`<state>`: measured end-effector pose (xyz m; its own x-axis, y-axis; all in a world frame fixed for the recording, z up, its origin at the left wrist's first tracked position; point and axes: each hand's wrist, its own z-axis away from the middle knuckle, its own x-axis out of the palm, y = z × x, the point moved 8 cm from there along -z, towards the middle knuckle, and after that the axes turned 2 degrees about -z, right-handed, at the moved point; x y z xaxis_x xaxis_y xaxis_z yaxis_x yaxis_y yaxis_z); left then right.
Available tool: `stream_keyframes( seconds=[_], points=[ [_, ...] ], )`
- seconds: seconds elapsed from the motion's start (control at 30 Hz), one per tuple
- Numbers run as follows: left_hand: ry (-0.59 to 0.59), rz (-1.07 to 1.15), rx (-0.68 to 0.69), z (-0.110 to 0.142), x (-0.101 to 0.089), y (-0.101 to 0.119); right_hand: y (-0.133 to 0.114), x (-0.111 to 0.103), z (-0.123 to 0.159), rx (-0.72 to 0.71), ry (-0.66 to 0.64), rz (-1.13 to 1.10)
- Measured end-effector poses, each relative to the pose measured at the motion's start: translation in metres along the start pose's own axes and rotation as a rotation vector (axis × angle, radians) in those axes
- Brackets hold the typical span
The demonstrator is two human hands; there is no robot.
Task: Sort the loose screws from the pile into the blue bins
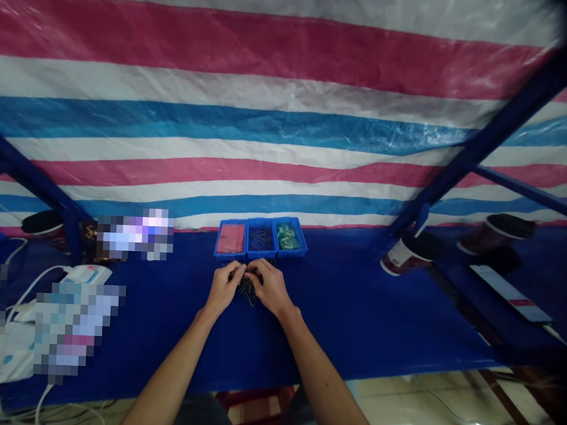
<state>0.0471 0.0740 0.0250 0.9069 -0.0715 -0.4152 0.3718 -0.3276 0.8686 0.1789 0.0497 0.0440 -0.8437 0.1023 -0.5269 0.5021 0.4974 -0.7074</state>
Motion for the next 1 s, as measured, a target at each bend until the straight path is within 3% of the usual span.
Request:
stream_keyframes(
  seconds=[0.37,0.6,1.0],
  points=[
    [-0.060,0.019,0.013,0.002,0.003,0.004,0.005,0.006,0.001,-0.038,0.013,-0.055],
    [-0.009,0.036,-0.003,0.001,-0.001,0.002,0.004,0.006,0.001,0.016,-0.022,-0.043],
    [-0.047,0.016,-0.001,0.002,0.002,0.001,0.011,0.008,0.002,0.055,-0.031,0.121]
  ],
)
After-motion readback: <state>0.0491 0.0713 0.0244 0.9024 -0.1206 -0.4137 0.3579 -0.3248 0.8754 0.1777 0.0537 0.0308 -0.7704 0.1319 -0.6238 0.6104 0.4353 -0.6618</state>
